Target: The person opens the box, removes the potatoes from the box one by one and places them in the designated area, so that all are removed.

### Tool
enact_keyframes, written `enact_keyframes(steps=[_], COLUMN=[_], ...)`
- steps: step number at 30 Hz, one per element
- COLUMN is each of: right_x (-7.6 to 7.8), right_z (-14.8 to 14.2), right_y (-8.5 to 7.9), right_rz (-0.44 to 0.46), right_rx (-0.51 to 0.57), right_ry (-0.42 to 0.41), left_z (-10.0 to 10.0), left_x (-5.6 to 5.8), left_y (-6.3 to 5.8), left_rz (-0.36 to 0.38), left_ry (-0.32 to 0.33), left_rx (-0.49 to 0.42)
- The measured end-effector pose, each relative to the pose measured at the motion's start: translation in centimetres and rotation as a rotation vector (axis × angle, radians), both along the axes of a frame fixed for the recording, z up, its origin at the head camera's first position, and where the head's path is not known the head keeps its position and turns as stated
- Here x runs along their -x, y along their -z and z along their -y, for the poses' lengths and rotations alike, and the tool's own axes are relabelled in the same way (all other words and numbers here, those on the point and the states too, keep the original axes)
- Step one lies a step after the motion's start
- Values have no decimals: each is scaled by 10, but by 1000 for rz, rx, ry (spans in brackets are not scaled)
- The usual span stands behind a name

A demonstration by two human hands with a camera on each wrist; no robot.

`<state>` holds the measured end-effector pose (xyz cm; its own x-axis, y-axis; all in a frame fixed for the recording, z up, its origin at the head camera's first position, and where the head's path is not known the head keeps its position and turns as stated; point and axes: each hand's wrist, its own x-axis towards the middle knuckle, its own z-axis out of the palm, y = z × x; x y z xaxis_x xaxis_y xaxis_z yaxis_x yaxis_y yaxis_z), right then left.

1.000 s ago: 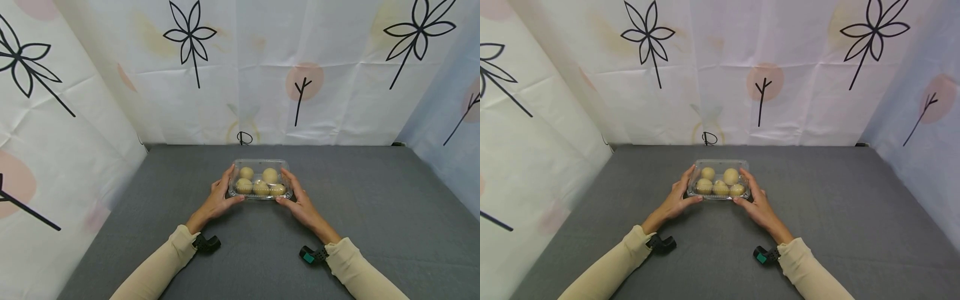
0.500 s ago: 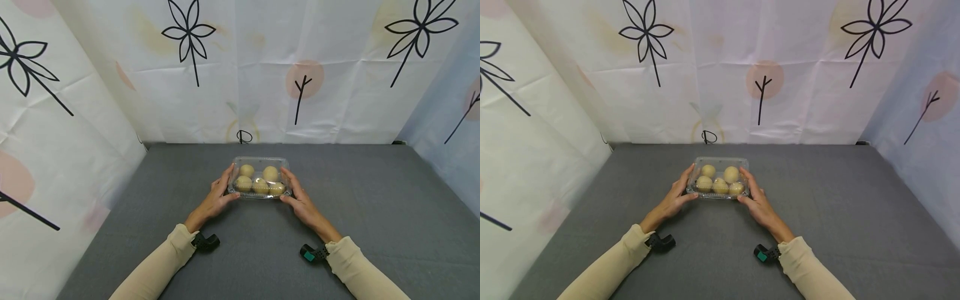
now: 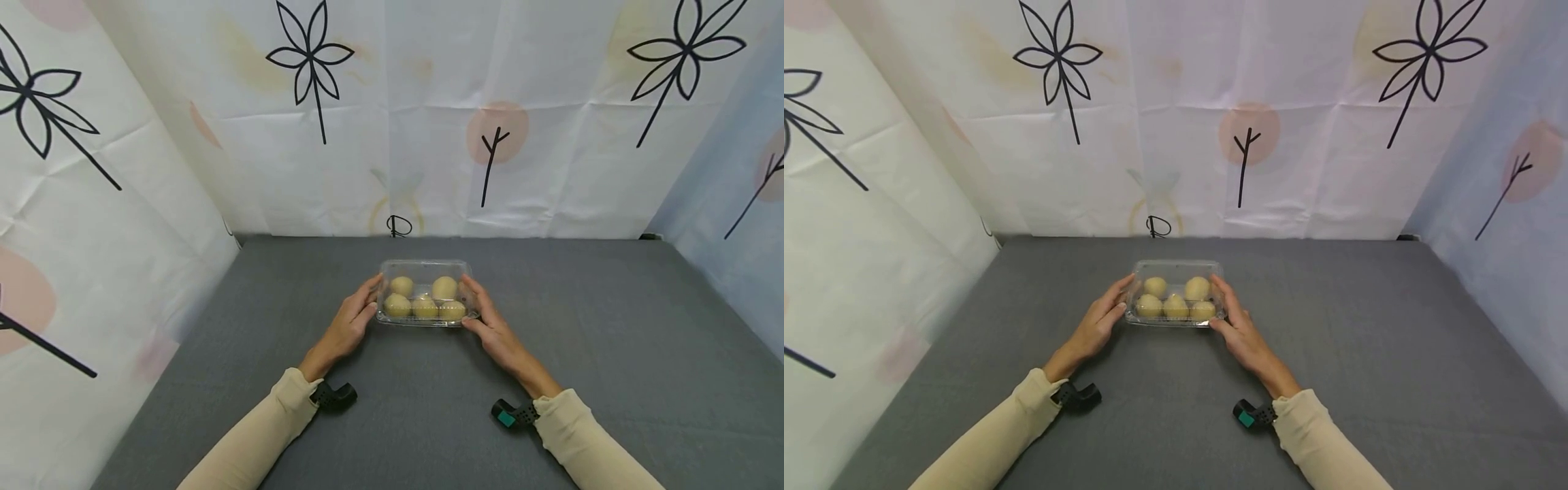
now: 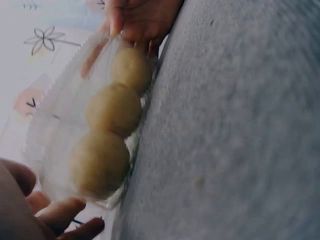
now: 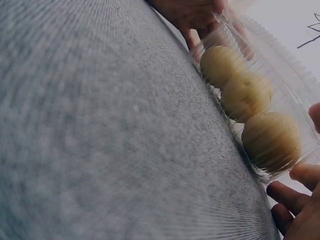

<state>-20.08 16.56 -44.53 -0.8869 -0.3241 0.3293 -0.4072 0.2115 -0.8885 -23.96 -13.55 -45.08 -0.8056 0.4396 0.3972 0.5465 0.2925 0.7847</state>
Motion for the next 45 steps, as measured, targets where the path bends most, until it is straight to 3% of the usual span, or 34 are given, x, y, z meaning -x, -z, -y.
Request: enact_keyframes(steps=[4,15,23,28,34,39,45], right_x=[0,-1,3,8,15,22,35], right_z=[-1,3,1,-1,-1,0,0], right_y=[0,-1,-3,-8,-13,-18,-21], right_rz=[18,-17,-37,-78,-135,-124,-158], right_rx=[-5,22,-41,-42,-45,-44,-51], right_ry=[13,21,116,139,137,152,191], left_z=[-1,0,1,2,1,1,2], left_x=[1,1,1,0,0,-2,-2], left_y=[1,2,1,3,3,4,3], left_rz=[-1,33,69,102,36,-48,-85], left_ry=[26,-34,-69,-126,-165,-171,-131], left_rx=[-17,-39,-73,-68,-7,22,36])
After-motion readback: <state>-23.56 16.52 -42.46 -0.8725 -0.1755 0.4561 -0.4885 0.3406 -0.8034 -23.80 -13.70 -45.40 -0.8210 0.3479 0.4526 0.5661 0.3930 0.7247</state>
